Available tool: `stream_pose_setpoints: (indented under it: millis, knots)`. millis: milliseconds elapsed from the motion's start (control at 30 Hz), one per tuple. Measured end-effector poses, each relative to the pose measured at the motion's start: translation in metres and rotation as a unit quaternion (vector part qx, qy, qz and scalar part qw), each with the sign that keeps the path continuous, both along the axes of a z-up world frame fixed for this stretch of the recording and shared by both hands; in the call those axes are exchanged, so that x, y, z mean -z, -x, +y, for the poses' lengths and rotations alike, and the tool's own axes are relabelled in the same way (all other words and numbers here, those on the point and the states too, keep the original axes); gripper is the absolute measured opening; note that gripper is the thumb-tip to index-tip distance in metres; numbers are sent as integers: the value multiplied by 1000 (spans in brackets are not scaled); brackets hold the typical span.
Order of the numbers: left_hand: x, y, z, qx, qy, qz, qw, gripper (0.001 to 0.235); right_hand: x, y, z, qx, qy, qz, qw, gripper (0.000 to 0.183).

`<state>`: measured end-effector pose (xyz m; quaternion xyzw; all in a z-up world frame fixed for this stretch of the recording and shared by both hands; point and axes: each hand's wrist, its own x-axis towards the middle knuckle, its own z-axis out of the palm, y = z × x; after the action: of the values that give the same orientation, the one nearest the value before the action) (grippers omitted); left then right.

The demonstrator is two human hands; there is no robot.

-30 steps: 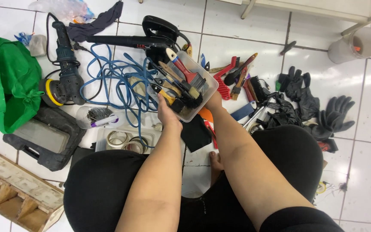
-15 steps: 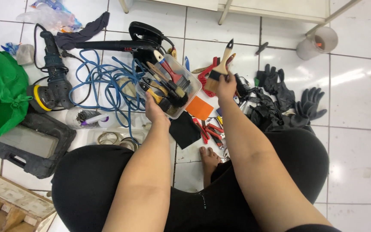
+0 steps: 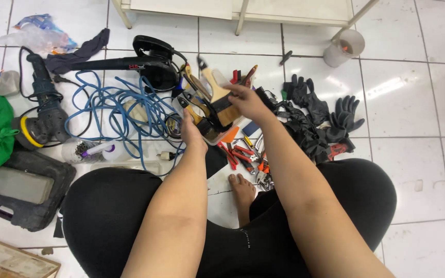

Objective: The person sits on the floor and organizes various tools and brushes into a clear plastic container. They pick up brushes, sanding blocks, and other small items from the floor and place them inside the container.

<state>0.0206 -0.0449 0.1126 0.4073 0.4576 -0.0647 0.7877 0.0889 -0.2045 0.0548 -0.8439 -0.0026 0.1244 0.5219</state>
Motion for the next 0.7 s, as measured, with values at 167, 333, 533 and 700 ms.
stream_pose_setpoints:
  millis: [167, 333, 533, 700]
  knots:
    - [18, -1, -11, 19, -7, 6, 1000, 88, 66, -11, -25, -1, 156, -24, 987, 40]
    - [-14, 0, -20, 10, 5, 6, 1000, 88, 38, 4, -26, -24, 164, -93, 982, 37]
    - [6, -3, -18, -8, 14, -1, 1000, 94, 36, 12, -17, -13, 196, -249, 948, 43]
    - [2, -1, -13, -33, -8, -4, 999, 87, 70, 9, -32, 217, 93, -79, 969, 28]
